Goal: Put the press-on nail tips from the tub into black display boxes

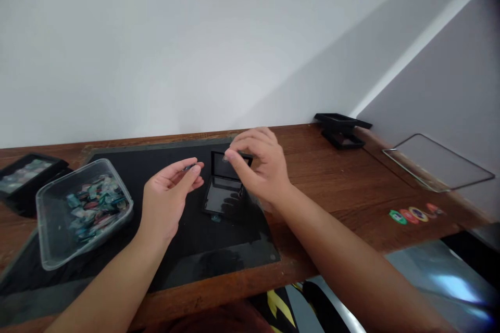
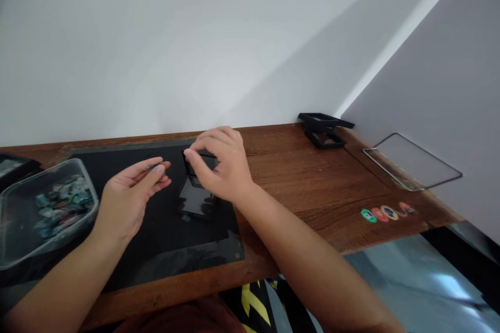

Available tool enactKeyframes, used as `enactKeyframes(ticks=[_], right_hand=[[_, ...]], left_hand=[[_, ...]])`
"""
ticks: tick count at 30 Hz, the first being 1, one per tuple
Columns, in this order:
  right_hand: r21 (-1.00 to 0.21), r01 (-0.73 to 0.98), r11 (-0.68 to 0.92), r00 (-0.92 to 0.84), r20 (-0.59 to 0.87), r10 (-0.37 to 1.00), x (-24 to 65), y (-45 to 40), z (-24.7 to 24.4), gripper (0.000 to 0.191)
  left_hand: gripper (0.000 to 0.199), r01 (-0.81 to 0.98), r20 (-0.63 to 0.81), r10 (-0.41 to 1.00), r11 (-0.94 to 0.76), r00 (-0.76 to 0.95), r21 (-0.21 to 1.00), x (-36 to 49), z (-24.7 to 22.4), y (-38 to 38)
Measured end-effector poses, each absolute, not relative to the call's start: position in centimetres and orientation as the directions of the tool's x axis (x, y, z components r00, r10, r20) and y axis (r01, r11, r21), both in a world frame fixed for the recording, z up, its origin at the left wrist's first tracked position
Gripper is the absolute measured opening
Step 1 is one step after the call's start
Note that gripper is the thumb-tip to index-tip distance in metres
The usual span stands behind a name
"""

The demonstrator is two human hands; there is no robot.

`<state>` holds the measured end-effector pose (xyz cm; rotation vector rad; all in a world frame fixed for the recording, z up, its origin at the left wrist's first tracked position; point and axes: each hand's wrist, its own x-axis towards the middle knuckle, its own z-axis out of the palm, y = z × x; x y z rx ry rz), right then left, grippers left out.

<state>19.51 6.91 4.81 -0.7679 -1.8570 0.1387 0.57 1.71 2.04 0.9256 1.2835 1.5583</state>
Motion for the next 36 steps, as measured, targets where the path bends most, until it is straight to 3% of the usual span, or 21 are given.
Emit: enactKeyframes(ticks=[4,9,12,16,20,27,32,36], right_hand=[[-0.548,0.350,0.760,-0.248,0.728,0.639,20.1,5.7,6.1,0.025],[-0.850,0.004,0.526,-0.564,0.433,0.703,19.9,5.0,6.3,0.026],[-0.919,0.091,0.384,-0.677,0.226,0.701,19.6,5.9,5.3,0.026],[-0.812,0.425,0.400,-0.669,0.016,0.743,19.2,7.3,3.9,0.021],[-0.654,0.611,0.447,-0.594,-0.004,0.805,18.7,7.6,3.2,0.021],[-0.551,0.725,0.413,-0.491,0.008,0.871,18.3,7.6,2.6,0.016],[-0.522,0.722,0.455,-0.513,0.037,0.857,18.9,7.7,3.0,0.018],[-0.492,0.704,0.512,-0.576,0.025,0.817,19.8,8.0,3.8,0.014]], left_hand=[[0.038,0.037,0.112,0.949,-0.105,-0.295,0.994,0.8,1.2,1.9],[0.030,0.227,0.275,0.895,-0.204,-0.352,0.952,0.6,1.0,2.1],[0.031,0.230,0.293,0.876,-0.217,-0.382,0.949,0.2,0.8,2.6],[0.033,0.252,0.305,0.872,-0.219,-0.383,0.943,-0.2,0.1,3.3],[0.029,0.289,0.340,0.877,-0.247,-0.339,0.925,-0.3,-0.3,3.4],[0.024,0.359,0.317,0.918,-0.220,-0.237,0.907,0.2,-0.1,2.8],[0.031,0.279,0.141,0.975,-0.088,-0.174,0.956,0.2,-0.2,3.1],[0.033,0.317,0.135,0.979,-0.080,-0.156,0.945,-0.3,-0.6,3.5]])
